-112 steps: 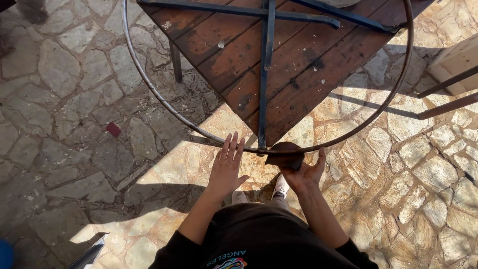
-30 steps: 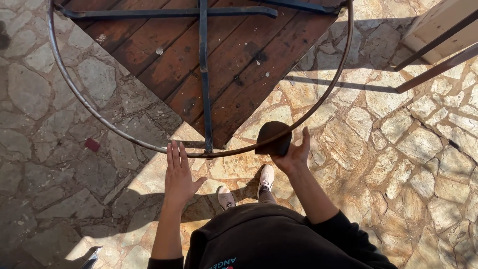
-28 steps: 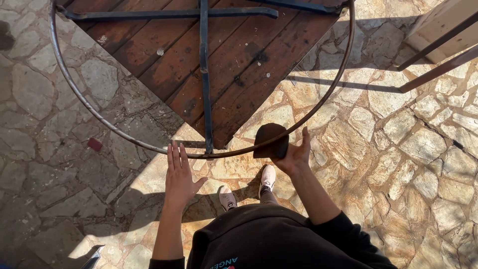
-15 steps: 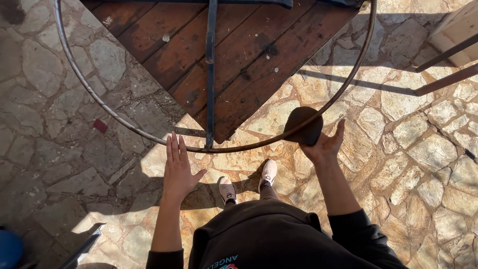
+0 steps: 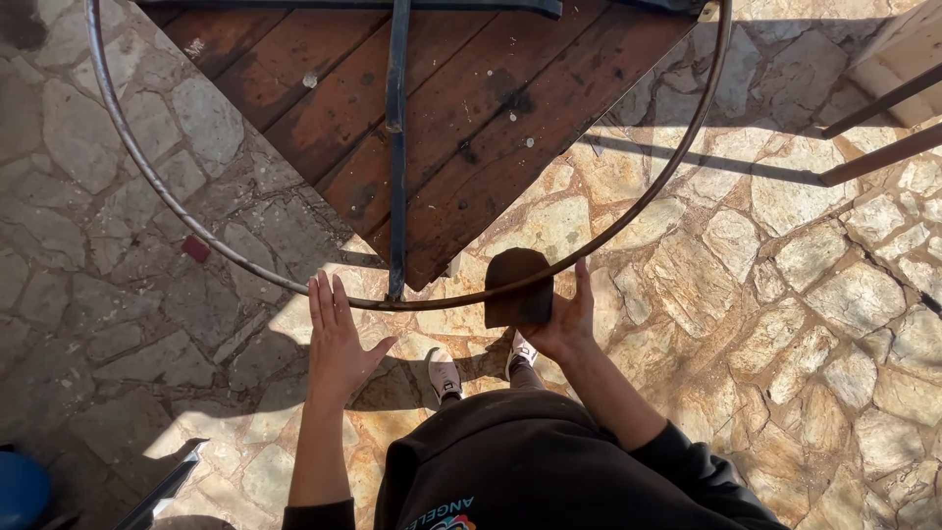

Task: Cleaning a circular metal frame with a wet cloth and then grinding it with a power tool

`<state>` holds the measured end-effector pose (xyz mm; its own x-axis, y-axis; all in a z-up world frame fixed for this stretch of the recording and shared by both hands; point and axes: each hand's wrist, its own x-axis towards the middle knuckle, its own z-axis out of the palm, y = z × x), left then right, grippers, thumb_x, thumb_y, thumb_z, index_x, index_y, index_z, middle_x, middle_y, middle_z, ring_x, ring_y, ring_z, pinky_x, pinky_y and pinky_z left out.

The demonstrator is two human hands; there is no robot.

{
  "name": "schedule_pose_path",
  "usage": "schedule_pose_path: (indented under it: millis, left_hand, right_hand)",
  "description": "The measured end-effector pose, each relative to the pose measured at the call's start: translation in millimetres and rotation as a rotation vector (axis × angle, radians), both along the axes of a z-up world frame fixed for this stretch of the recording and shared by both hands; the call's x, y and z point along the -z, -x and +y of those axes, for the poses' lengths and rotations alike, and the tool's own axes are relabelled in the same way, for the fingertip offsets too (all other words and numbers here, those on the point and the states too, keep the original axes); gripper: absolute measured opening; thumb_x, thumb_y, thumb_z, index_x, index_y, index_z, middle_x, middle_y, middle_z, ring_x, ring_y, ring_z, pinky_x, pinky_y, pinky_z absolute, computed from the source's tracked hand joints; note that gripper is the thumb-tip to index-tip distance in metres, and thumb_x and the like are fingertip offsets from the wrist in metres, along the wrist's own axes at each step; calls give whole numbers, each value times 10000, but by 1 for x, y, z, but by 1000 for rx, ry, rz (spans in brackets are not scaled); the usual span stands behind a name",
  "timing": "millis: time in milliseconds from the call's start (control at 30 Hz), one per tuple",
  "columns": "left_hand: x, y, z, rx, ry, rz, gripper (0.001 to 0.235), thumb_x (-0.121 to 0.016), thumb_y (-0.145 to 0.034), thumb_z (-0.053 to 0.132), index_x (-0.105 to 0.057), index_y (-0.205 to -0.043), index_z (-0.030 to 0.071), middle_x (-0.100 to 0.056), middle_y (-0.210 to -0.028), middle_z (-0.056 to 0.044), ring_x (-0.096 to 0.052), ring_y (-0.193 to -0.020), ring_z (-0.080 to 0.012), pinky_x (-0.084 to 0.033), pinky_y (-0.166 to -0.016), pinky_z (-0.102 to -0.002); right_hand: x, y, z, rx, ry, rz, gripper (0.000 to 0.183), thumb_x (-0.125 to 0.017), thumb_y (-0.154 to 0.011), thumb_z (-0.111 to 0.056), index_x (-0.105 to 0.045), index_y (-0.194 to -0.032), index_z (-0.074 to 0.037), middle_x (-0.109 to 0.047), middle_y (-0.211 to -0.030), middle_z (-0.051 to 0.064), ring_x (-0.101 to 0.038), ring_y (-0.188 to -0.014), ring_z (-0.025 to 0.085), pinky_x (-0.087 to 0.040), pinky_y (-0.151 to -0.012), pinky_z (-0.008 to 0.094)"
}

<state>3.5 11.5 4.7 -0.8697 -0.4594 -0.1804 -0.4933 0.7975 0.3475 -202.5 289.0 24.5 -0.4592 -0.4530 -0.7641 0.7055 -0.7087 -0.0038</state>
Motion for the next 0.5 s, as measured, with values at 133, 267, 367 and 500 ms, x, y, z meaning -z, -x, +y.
schedule_pose_path:
  millis: [133,267,367,500]
  left_hand:
    - [2,-2,-1,-12,14,-3,1333,-826,-709,556,-78,-1659,-6,1,-1740,-214,47,-1606,-374,-279,-1232,-479]
    - [8,-1,2,-27,14,61,1297,-799,-734,564,-94,-1659,-10,-8,-1739,-217,33,-1602,-384,-211,-1257,-476]
    - [7,1,1,-54,26,56,1276,-787,-743,568,-108,-1657,-8,-18,-1743,-201,26,-1606,-367,-210,-1255,-483]
    - [14,1,5,-81,23,55,1261,-775,-742,584,-131,-1658,3,-34,-1745,-195,6,-1607,-369,-200,-1260,-495]
  right_hand:
    - [-27,55,32,159,1,49,859,-680,-728,-709,-576,-1171,19,-689,-1057,210,-705,-947,415,-592,-903,566]
    - [-20,44,25,115,-51,64,853,-655,-751,-722,-559,-1183,6,-680,-1043,172,-710,-940,377,-607,-898,527]
    - [-10,43,24,-76,-5,-21,869,-682,-782,-753,-589,-1133,36,-683,-975,173,-717,-882,372,-613,-836,490]
    - [-30,100,58,79,-79,101,837,-706,-720,-695,-587,-1133,22,-694,-963,181,-719,-874,373,-620,-863,515]
